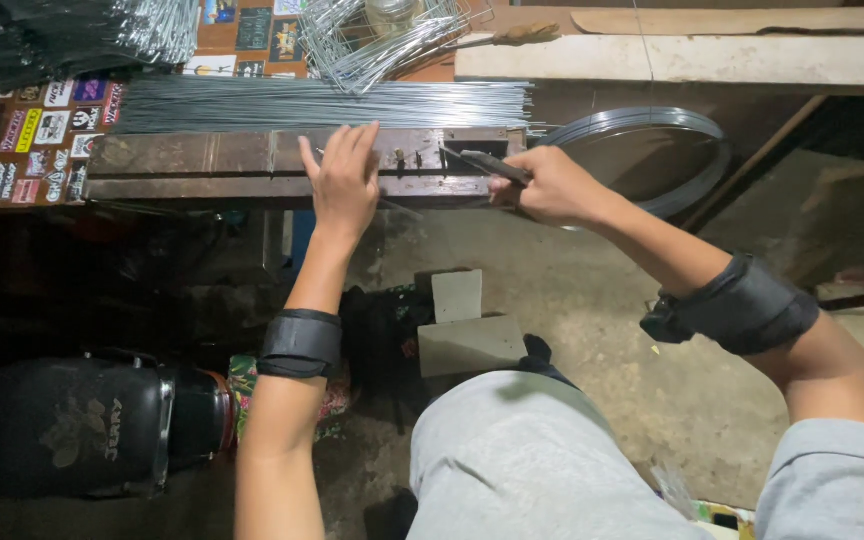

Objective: The recorder is measuring, bending, and cutting metal wire using a custom jig in a workshop setting.

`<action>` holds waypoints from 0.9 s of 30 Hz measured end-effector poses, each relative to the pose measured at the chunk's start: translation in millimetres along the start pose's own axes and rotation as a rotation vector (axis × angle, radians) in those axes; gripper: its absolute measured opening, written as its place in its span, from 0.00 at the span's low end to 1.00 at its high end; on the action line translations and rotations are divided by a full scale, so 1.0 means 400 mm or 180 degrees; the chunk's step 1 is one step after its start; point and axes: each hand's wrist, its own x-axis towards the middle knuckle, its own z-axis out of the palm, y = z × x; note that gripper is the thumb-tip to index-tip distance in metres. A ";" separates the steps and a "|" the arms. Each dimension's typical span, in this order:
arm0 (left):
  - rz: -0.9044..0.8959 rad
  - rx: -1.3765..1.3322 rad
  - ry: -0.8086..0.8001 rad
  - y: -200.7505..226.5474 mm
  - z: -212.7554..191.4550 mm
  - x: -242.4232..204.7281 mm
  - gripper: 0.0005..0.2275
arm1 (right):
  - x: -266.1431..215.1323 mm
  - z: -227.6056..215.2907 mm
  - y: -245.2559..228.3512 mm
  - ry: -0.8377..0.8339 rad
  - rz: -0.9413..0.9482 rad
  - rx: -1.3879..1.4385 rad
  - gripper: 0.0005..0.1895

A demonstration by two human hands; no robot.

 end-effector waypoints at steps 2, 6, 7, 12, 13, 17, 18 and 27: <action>-0.0037 -0.0100 -0.0150 -0.019 0.004 -0.009 0.21 | 0.011 -0.037 -0.095 -0.0017 0.0392 -0.0349 0.13; 0.0175 -0.0674 0.0038 0.020 -0.041 -0.032 0.16 | 0.044 -0.086 -0.112 0.0352 0.0313 -0.0769 0.16; 0.0172 -0.0670 0.0040 0.023 -0.033 -0.045 0.16 | 0.056 -0.092 -0.084 0.0349 0.0310 -0.0769 0.16; -0.0537 -0.1180 -0.1152 0.099 -0.048 -0.106 0.18 | 0.099 -0.101 -0.008 0.0642 0.0234 -0.1331 0.18; -0.0534 -0.1176 -0.1155 0.089 -0.023 -0.126 0.18 | 0.105 -0.095 0.010 0.0645 0.0234 -0.1325 0.18; -0.0816 -0.2047 -0.1653 0.069 0.049 -0.195 0.15 | 0.123 -0.066 0.072 0.0558 0.0486 -0.1479 0.18; -0.0915 -0.2212 -0.1751 0.069 0.061 -0.204 0.14 | 0.126 -0.061 0.085 0.0578 0.0472 -0.1572 0.18; -0.1911 -0.3139 -0.1916 0.059 0.116 -0.267 0.09 | 0.122 -0.026 0.108 0.0845 0.0113 -0.1689 0.12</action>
